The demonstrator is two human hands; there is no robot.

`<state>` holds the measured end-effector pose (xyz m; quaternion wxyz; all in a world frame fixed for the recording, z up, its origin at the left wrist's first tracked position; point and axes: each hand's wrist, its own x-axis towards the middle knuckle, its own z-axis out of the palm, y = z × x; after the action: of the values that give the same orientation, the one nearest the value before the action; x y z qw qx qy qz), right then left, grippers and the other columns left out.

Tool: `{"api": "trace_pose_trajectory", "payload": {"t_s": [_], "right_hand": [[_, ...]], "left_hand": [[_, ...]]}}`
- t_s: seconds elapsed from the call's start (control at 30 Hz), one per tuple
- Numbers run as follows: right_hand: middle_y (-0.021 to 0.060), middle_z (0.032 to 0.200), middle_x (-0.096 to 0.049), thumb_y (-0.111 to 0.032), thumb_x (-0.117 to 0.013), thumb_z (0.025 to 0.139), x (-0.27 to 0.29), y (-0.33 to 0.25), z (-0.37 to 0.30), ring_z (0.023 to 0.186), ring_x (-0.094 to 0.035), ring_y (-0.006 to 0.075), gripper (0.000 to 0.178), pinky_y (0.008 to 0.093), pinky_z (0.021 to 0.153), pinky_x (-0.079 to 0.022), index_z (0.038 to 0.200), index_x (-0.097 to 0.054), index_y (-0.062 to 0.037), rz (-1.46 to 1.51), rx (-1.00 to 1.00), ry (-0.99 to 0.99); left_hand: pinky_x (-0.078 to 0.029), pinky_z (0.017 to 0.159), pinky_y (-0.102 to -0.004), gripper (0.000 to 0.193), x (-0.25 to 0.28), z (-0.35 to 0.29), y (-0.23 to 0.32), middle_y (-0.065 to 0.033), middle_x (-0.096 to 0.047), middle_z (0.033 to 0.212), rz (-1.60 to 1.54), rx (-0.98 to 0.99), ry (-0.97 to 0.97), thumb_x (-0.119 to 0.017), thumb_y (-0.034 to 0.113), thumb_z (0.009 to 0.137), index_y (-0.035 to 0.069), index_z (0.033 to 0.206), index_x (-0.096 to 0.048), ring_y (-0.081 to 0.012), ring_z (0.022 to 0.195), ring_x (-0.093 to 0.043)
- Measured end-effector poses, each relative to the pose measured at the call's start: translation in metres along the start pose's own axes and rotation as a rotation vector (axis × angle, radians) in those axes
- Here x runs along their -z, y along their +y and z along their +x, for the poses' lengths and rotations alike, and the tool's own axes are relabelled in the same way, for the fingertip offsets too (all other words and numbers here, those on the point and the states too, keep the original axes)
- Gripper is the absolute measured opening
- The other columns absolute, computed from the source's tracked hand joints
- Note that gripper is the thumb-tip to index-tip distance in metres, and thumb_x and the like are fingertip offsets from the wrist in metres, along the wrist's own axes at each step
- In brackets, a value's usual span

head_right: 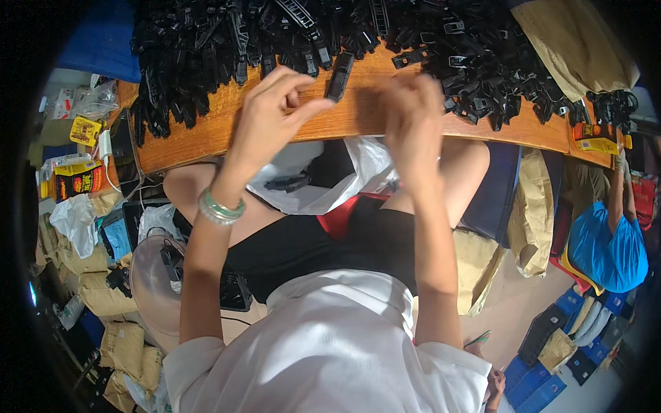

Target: The person assembles small black plastic components by hand.

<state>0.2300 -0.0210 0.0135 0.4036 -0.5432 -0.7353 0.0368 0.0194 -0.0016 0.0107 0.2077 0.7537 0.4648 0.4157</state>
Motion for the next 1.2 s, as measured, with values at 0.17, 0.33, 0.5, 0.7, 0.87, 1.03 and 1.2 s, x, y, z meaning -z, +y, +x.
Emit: {"api": "trace_pose_trajectory", "payload": {"t_s": [0.17, 0.33, 0.5, 0.7, 0.87, 1.03, 1.2], "right_hand": [[0.0068, 0.106, -0.059, -0.004, -0.065, 0.075, 0.001, 0.032, 0.042, 0.097, -0.051, 0.0259, 0.018, 0.0404, 0.081, -0.037, 0.092, -0.070, -0.0079, -0.578, 0.172, 0.006], [0.0093, 0.104, -0.060, -0.005, -0.068, 0.077, -0.005, 0.022, 0.039, 0.096, -0.055, 0.0300, 0.021, 0.0388, 0.080, -0.041, 0.097, -0.065, -0.0051, -0.156, 0.177, 0.025], [0.0101, 0.083, -0.061, -0.009, -0.051, 0.097, -0.010, -0.029, 0.017, 0.074, -0.056, 0.0128, 0.023, 0.0289, 0.070, -0.046, 0.117, -0.061, -0.0024, 0.513, -0.381, -0.174], [0.0063, 0.080, -0.059, -0.007, -0.061, 0.091, -0.017, -0.025, 0.000, 0.074, -0.054, 0.0116, 0.026, 0.0254, 0.068, -0.043, 0.116, -0.064, 0.0012, 0.430, -0.196, -0.342], [0.0127, 0.080, -0.058, -0.007, -0.070, 0.082, -0.017, -0.017, 0.001, 0.069, -0.055, 0.0234, 0.027, 0.0333, 0.067, -0.044, 0.106, -0.068, 0.0038, 0.355, -0.165, -0.339], [0.0124, 0.085, -0.057, -0.003, -0.071, 0.080, -0.028, -0.028, 0.006, 0.076, -0.058, 0.0263, 0.027, 0.0359, 0.071, -0.047, 0.105, -0.069, 0.0034, 0.317, 0.014, -0.279], [0.0144, 0.096, -0.061, 0.013, -0.063, 0.076, -0.014, -0.041, -0.013, 0.091, -0.062, 0.0290, 0.031, 0.0339, 0.080, -0.051, 0.106, -0.068, 0.0029, 0.456, -0.083, -0.363]], "left_hand": [[-0.049, 0.061, -0.0377, 0.029, -0.022, 0.011, 0.014, -0.0101, -0.060, 0.087, 0.327, -0.005, -0.013, -0.075, 0.020, 0.079, -0.001, 0.097, -0.066, -0.0282, 0.067, -0.061], [-0.050, 0.069, -0.0393, 0.021, 0.004, -0.007, -0.001, -0.0118, -0.060, 0.091, 0.228, -0.025, -0.023, -0.071, 0.011, 0.080, -0.001, 0.096, -0.066, -0.0303, 0.075, -0.063], [-0.047, 0.078, -0.0350, 0.019, 0.021, -0.013, -0.017, -0.0122, -0.058, 0.091, 0.073, -0.103, -0.076, -0.070, 0.004, 0.079, -0.003, 0.096, -0.065, -0.0280, 0.088, -0.058], [-0.047, 0.076, -0.0371, 0.019, 0.021, -0.015, -0.021, -0.0103, -0.057, 0.091, 0.033, -0.112, -0.072, -0.071, 0.006, 0.078, -0.002, 0.095, -0.066, -0.0273, 0.087, -0.056], [-0.047, 0.075, -0.0370, 0.017, 0.022, -0.016, -0.022, -0.0096, -0.060, 0.089, 0.043, -0.125, -0.081, -0.070, 0.005, 0.078, -0.003, 0.093, -0.067, -0.0264, 0.086, -0.055], [-0.047, 0.074, -0.0352, 0.018, 0.017, -0.012, -0.018, -0.0095, -0.061, 0.090, 0.016, -0.178, -0.094, -0.070, 0.002, 0.077, -0.003, 0.095, -0.068, -0.0253, 0.085, -0.056], [-0.049, 0.074, -0.0372, 0.020, 0.022, -0.007, -0.019, -0.0100, -0.061, 0.088, -0.198, -0.136, -0.210, -0.070, 0.002, 0.077, -0.002, 0.096, -0.069, -0.0256, 0.084, -0.056]]}}
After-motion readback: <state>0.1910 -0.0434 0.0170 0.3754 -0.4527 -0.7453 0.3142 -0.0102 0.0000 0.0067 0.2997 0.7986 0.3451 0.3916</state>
